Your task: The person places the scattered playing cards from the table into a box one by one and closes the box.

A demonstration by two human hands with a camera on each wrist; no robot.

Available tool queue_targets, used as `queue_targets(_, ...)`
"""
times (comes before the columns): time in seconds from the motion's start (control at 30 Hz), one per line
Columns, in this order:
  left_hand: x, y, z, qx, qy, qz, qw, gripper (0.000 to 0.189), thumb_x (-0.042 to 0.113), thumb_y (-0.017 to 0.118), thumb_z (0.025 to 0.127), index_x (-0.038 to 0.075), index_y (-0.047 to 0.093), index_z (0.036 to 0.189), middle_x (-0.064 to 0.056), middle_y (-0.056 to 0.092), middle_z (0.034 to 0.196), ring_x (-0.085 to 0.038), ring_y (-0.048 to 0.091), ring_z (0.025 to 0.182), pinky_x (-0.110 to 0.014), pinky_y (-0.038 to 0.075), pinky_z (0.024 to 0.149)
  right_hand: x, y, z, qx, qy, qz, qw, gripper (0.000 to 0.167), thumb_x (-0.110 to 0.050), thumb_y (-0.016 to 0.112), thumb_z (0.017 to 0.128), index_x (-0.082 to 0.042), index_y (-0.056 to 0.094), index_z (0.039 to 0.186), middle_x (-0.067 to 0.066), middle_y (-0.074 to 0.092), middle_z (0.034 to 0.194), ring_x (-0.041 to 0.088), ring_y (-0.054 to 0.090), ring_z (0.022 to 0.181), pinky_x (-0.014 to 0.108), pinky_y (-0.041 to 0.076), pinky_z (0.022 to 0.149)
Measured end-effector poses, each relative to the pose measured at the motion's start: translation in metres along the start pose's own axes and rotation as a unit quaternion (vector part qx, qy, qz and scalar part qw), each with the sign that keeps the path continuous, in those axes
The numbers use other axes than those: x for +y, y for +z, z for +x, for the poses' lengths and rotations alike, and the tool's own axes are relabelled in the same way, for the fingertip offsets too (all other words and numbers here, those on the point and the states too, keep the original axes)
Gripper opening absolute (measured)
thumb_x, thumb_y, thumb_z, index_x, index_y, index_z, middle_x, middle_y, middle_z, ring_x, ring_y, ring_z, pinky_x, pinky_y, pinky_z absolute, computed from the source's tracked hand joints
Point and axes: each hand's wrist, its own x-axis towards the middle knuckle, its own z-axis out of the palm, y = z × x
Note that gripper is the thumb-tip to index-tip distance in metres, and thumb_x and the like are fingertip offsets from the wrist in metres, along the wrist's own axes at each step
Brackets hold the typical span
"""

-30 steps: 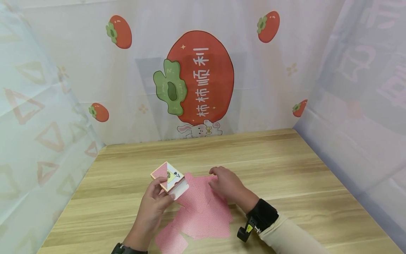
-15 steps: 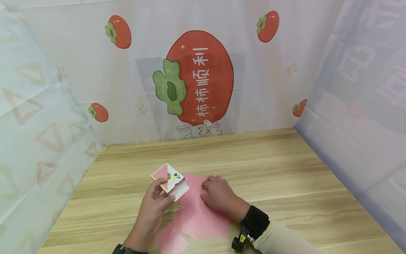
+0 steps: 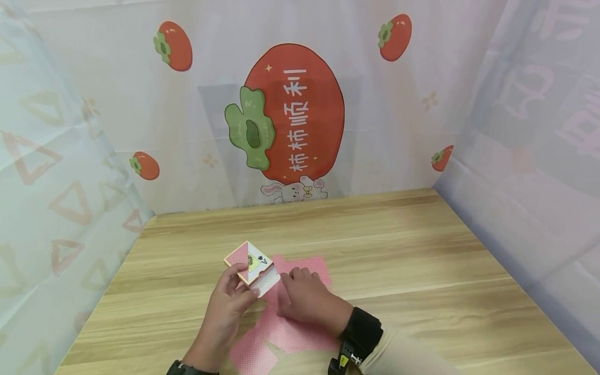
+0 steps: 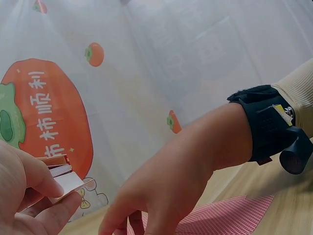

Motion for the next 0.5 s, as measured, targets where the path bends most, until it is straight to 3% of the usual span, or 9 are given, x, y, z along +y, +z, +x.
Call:
queue_targets(0.17,0.0008,0.0004,-0.0005,0.001,0.000,-0.001,1.0000,0.068,-0.017,0.061,0.083,0.007,0.037,0.142,-0.017,0.035,0.151,-0.024,0.053,0.127,-0.027,0.055,0.094,-0.0047,-0.0020,0.0002,-0.009,-0.010,0.007,0.9999,0.071,-0.046,0.078,0.082,-0.015,0.056,0.142,0.003,0.059,0.117,0.020,0.052,0.106,0.040,0.045,0.085)
queue_targets(0.5,-0.0004,-0.0008,0.0005,0.000,-0.007,-0.002,1.0000,0.068,-0.016,0.060,0.082,0.007,0.036,0.142,-0.016,0.036,0.151,-0.029,0.050,0.131,-0.030,0.055,0.095,-0.0063,-0.0093,-0.0012,-0.040,-0.017,0.039,0.9983,0.078,-0.032,0.083,0.078,-0.023,0.050,0.148,-0.001,0.056,0.100,0.015,0.046,0.091,0.032,0.040,0.079)
